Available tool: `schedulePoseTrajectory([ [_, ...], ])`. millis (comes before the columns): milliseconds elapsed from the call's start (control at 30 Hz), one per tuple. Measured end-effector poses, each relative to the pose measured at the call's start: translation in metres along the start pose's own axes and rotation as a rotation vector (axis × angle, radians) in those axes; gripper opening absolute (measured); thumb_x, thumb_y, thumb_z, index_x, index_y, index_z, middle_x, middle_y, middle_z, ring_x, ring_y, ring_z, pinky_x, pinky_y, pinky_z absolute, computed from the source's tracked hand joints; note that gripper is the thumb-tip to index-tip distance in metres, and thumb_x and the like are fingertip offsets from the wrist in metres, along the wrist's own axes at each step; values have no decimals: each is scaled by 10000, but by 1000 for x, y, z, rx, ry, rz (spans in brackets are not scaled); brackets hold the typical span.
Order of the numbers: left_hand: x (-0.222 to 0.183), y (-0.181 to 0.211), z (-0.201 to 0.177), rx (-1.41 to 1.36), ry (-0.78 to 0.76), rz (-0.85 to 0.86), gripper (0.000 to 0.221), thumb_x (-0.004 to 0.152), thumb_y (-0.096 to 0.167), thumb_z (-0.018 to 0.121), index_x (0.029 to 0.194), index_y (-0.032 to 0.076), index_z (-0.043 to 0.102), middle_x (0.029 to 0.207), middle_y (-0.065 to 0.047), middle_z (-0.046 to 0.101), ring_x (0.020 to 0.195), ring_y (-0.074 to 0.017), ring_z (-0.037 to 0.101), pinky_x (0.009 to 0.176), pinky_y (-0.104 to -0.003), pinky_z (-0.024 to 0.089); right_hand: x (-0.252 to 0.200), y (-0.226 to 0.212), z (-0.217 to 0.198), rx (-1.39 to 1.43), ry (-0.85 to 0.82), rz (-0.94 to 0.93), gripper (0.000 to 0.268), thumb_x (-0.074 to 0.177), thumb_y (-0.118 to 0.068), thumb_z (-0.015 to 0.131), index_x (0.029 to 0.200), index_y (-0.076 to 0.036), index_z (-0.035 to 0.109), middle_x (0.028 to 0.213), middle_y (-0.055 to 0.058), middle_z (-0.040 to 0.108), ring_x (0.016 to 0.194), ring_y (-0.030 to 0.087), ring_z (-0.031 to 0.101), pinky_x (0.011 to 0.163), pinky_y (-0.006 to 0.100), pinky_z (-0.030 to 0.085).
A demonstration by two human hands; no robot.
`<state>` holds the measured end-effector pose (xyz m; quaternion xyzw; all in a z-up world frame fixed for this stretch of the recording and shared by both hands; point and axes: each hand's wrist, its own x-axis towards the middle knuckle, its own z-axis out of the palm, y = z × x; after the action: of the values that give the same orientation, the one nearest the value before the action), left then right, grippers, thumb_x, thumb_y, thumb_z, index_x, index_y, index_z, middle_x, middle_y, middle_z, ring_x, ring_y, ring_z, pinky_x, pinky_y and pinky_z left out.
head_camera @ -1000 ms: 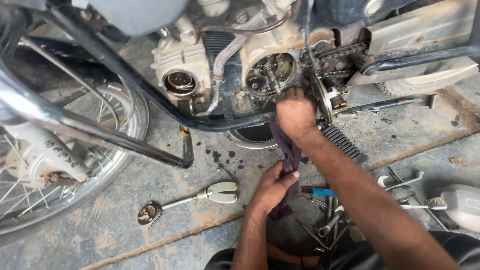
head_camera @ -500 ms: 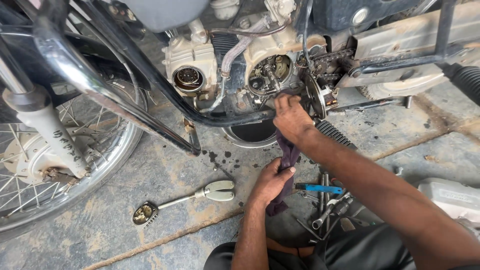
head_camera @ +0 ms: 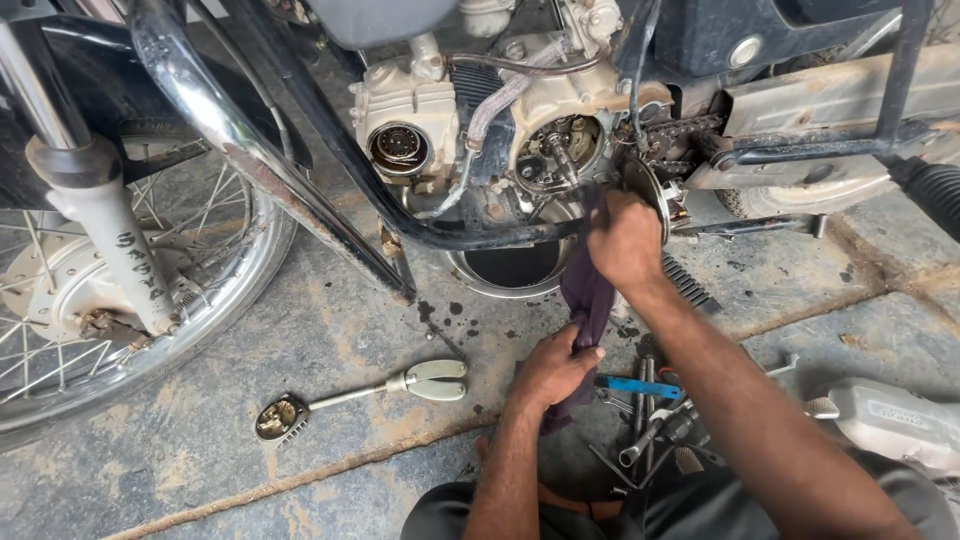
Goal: Repairing and cleaning internal components of a motorcycle engine in a service bay.
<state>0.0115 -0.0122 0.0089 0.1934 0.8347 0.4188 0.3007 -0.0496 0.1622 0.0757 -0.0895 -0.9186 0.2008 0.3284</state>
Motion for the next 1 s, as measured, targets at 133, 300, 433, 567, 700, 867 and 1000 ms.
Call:
schedulePoseTrajectory([
  [133, 8, -8, 1, -39, 34, 6, 753, 953, 481, 615, 1525, 34, 416, 1531, -206, 489, 1417, -340, 491, 1168, -463, 405, 14, -4, 23, -8, -70, 10, 233, 852, -51, 687, 1072, 24, 703, 1047, 291, 655, 805, 402, 721, 697, 449, 613],
  [300, 0, 1, -5, -61, 29, 13, 749, 934, 471, 611, 1514, 31, 434, 1515, -207, 512, 1406, -341, 508, 1158, -468, 414, 14, 5, 45, -462, -150, -290, 294, 838, -35, 703, 1126, 12, 669, 1101, 189, 676, 1056, 342, 688, 884, 434, 608],
  [433, 7, -3, 2, -49, 19, -2, 758, 941, 489, 609, 1516, 31, 425, 1519, -208, 502, 1416, -335, 485, 1166, -473, 402, 18, 11, 53, -630, -175, -409, 288, 843, -11, 692, 1124, 51, 672, 1046, 210, 688, 965, 323, 716, 801, 418, 626],
  [567, 2, 4, -3, -106, 17, -44, 698, 972, 453, 603, 1511, 49, 421, 1465, -190, 527, 1350, -314, 531, 1113, -487, 445, 22, 1, 55, -98, -67, 73, 320, 838, 83, 649, 1154, 86, 692, 994, 247, 725, 865, 335, 742, 713, 410, 631],
  [700, -3, 11, -11, -163, 26, -58, 512, 959, 394, 601, 1328, 40, 607, 1198, -169, 741, 1129, -300, 722, 987, -474, 554, 29, -1, 60, 328, 140, 429, 274, 876, 40, 599, 1103, 35, 754, 960, 186, 776, 849, 271, 783, 717, 368, 634],
  [867, 3, 10, -3, -201, 66, -2, 462, 968, 380, 628, 1303, 62, 624, 1185, -151, 727, 1113, -278, 708, 975, -471, 550, 47, 31, 83, 547, 137, 797, 231, 924, -72, 603, 1100, 49, 691, 923, 159, 737, 789, 208, 732, 703, 365, 596],
  [1000, 0, 15, 3, -270, 59, 41, 442, 963, 337, 626, 1336, 101, 613, 1225, -116, 714, 1149, -251, 690, 1000, -455, 536, 57, 43, 86, 751, 61, 1020, 254, 982, -138, 535, 1130, 55, 609, 926, 153, 692, 738, 192, 689, 617, 373, 591],
])
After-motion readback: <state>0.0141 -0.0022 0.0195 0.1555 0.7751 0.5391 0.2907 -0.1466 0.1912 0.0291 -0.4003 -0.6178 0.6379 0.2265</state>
